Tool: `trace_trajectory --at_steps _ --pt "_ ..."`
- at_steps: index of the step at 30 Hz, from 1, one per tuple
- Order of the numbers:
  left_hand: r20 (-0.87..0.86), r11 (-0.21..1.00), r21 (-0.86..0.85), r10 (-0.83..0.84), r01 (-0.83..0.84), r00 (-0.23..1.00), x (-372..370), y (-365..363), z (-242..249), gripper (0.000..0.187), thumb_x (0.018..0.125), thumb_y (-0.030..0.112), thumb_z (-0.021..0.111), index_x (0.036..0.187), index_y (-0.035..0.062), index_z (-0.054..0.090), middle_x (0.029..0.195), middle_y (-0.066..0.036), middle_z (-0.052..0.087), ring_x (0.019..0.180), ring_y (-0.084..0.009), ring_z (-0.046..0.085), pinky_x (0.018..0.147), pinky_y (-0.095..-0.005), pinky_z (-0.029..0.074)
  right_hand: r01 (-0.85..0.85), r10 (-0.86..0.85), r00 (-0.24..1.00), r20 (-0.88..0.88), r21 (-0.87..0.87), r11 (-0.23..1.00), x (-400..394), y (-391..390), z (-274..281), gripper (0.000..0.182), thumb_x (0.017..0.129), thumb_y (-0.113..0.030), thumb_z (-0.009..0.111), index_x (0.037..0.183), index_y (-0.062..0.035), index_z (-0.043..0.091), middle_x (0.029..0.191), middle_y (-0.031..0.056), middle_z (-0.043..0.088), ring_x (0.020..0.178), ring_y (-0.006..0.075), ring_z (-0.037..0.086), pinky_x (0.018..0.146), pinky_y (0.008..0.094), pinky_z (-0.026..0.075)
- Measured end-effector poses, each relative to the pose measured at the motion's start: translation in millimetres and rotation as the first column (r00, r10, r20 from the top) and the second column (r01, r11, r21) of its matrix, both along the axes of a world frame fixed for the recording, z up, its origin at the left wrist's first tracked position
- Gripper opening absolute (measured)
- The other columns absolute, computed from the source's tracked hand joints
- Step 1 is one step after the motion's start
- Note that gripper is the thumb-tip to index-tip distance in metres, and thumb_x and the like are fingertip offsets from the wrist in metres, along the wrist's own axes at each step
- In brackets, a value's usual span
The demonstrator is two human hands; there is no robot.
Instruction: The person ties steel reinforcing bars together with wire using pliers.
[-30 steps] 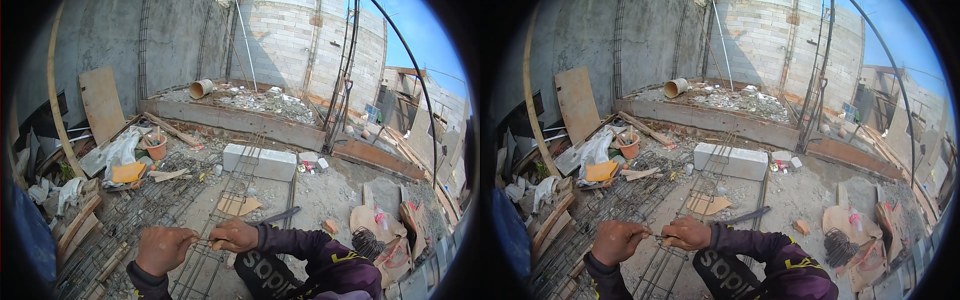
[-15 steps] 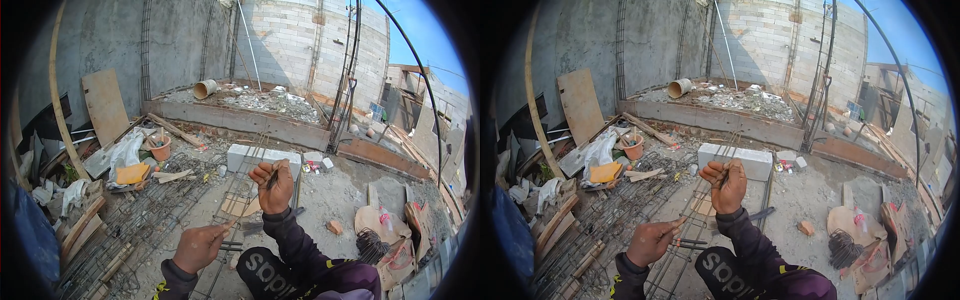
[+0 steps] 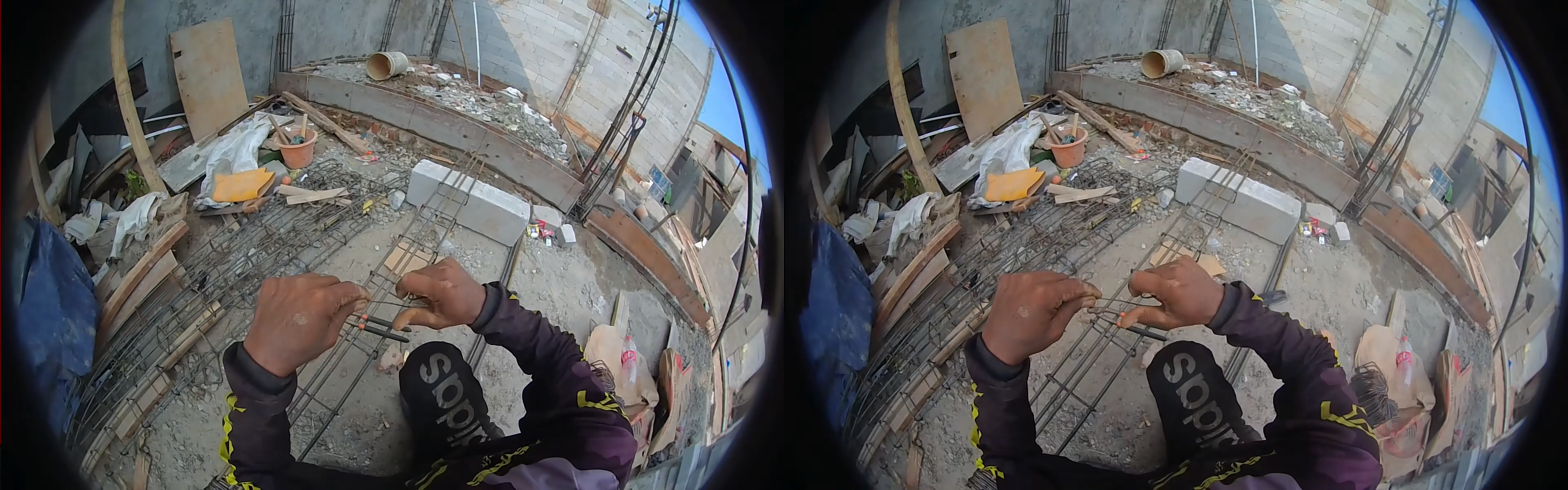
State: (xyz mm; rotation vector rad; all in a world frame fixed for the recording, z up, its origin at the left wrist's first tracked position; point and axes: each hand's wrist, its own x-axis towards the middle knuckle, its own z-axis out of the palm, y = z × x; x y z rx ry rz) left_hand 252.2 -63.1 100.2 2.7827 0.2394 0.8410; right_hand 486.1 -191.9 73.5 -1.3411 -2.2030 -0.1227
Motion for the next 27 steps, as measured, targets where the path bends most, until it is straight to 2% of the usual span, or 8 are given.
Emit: trace_trajectory --at_steps 5,8,11,12,16,21,24,27 --pt "0.029 0.998 0.06 0.014 -0.016 0.999 11 4 -24 0.011 0.084 0.026 0.071 0.089 0.0166 0.074 0.074 -0.001 0.066 0.074 -0.0214 0.065 0.059 -0.0365 0.049 0.05 -0.046 0.999 0.024 -0.193 0.98 0 -7 -14 0.022 0.095 -0.026 0.064 0.087 -0.0055 0.058 0.059 0.0113 0.055 0.054 0.0335 0.059 0.05 0.0401 0.045" --pt "0.068 0.985 0.163 0.039 -0.05 0.997 20 3 -35 0.01 0.084 0.026 0.069 0.086 0.0159 0.072 0.076 0.0 0.065 0.076 -0.0211 0.065 0.06 -0.0369 0.05 0.082 -0.085 0.992 -0.089 -0.03 0.996 -13 -2 -24 0.019 0.096 -0.02 0.062 0.087 -0.003 0.06 0.06 0.0112 0.058 0.053 0.0292 0.06 0.052 0.0366 0.046" --pt "0.137 0.986 0.161 0.01 -0.032 0.991 29 6 -46 0.009 0.085 0.024 0.068 0.085 0.0156 0.071 0.076 0.0 0.065 0.077 -0.0211 0.065 0.06 -0.0373 0.049 0.238 -0.344 0.867 -0.362 -0.305 0.922 -2 -17 -40 0.018 0.098 -0.017 0.059 0.09 -0.0008 0.061 0.061 0.0093 0.056 0.054 0.0195 0.059 0.053 0.0326 0.045" --pt "0.154 0.988 0.151 0.004 -0.027 0.988 29 7 -44 0.01 0.086 0.024 0.067 0.086 0.0156 0.071 0.075 0.0 0.064 0.076 -0.0215 0.065 0.059 -0.0375 0.049 0.267 -0.364 0.82 -0.441 -0.267 0.926 -3 -18 -48 0.021 0.1 -0.017 0.056 0.088 -0.0002 0.06 0.061 0.0049 0.053 0.054 0.0106 0.052 0.051 0.0286 0.041" --pt "0.111 0.999 -0.04 -0.029 0.034 0.993 24 10 -27 0.012 0.086 0.022 0.065 0.091 0.0142 0.073 0.077 -0.006 0.069 0.075 -0.0267 0.068 0.06 -0.0403 0.05 0.242 -0.213 0.542 -0.813 -0.092 0.966 -4 -25 -56 0.035 0.105 -0.027 0.048 0.077 -0.005 0.051 0.061 0.0 0.047 0.051 0.0069 0.04 0.049 0.0244 0.035" --pt "0.192 0.955 -0.192 -0.188 0.225 0.963 35 -12 -32 0.024 0.091 0.019 0.064 0.113 0.0164 0.073 0.083 -0.01 0.071 0.07 -0.0296 0.067 0.059 -0.0396 0.051 0.404 0.212 0.379 -0.901 0.368 0.837 -9 1 -28 0.035 0.107 -0.031 0.042 0.084 -0.0047 0.047 0.061 0.0029 0.048 0.049 0.0105 0.044 0.052 0.029 0.048" --pt "0.223 0.902 -0.299 -0.252 0.312 0.942 51 -42 -25 0.034 0.091 0.01 0.063 0.125 0.0129 0.067 0.083 -0.017 0.068 0.066 -0.0325 0.066 0.059 -0.0369 0.051 0.525 0.375 0.059 -0.925 0.349 0.777 -39 18 13 0.033 0.107 -0.032 0.04 0.089 -0.0059 0.047 0.061 0.0015 0.046 0.047 0.0119 0.045 0.054 0.031 0.052" --pt "0.262 0.729 -0.569 -0.277 0.38 0.924 58 -46 -31 0.033 0.097 0.013 0.06 0.128 0.0047 0.064 0.081 -0.016 0.071 0.062 -0.0143 0.063 0.058 -0.031 0.046 0.217 0.427 -0.361 -0.829 0.371 0.903 -36 -1 29 0.031 0.108 -0.033 0.039 0.094 -0.0069 0.05 0.062 -0.0005 0.045 0.045 0.0095 0.042 0.048 0.0277 0.048"
